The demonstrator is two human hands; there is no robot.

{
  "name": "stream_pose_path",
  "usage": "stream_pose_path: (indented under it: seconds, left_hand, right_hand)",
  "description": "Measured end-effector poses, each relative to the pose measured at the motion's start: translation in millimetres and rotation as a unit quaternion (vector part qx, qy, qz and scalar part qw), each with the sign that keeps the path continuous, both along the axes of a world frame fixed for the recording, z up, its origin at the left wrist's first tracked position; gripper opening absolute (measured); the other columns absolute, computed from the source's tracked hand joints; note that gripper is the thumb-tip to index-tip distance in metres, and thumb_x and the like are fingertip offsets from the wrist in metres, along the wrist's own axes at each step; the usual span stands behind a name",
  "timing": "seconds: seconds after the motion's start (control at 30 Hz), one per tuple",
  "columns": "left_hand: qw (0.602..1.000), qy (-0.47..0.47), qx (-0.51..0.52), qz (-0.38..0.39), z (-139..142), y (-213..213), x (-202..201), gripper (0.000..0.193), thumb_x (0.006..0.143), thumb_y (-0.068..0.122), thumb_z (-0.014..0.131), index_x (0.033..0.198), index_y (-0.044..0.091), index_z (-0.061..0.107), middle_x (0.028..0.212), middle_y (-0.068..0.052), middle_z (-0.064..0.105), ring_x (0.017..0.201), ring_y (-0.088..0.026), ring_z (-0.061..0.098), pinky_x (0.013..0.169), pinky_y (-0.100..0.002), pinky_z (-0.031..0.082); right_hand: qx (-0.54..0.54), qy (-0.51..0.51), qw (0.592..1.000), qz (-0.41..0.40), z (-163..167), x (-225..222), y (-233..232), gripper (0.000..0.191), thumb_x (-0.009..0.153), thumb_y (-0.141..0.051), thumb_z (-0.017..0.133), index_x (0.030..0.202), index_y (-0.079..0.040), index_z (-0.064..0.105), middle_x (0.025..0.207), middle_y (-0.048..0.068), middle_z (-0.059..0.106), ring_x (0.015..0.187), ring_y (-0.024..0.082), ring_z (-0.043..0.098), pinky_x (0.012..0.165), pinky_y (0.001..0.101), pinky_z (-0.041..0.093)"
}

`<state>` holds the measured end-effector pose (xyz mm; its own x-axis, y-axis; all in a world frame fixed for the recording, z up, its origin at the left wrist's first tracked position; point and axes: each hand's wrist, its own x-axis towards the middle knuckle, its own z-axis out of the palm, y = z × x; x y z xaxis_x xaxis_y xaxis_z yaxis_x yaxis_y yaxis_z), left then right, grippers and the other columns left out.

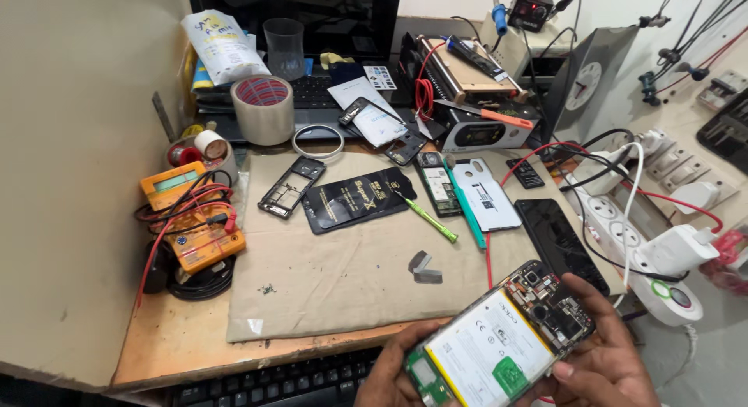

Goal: The person uses a green screwdriver to pry and separate the back cover of a disassembled smartphone. They then connect a white USB cable to the phone's charging port to test power or functionality.

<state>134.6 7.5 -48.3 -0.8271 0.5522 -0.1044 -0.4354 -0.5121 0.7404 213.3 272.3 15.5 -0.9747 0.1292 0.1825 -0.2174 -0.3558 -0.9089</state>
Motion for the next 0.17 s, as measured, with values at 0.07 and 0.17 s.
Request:
stream_pose_path:
  seconds: [0.07,0.17]
  left_hand:
    - [0.993,0.115,-0.001,0.03,-33.8,12.1,-1.4,0.082,0.08,0.01,0.086,0.15,-0.001,0.043,0.136,-0.028,0.068,0.124,-0.036,0.07,0.107,-0.047,0.056]
    - [0.944,0.317,0.054,0.076,-70.6,28.4,-1.8,0.085,0.088,0.014,0.093,0.15,-0.005,0.039,0.138,-0.035,0.061,0.131,-0.04,0.06,0.117,-0.054,0.043]
  right_hand:
    - [0.027,-0.022,0.999,-0.026,6.3,-1.3,1.0,0.1,0.075,0.017,0.054,0.167,-0.005,0.023,0.155,0.028,0.047,0.136,0.037,0.055,0.105,0.0539,0.046]
    - [0.026,-0.067,0.996,-0.044,14.7,-0.8,-4.5,0.1,0.072,0.016,0.053,0.166,-0.006,0.027,0.151,0.029,0.053,0.132,0.037,0.06,0.106,0.0533,0.046]
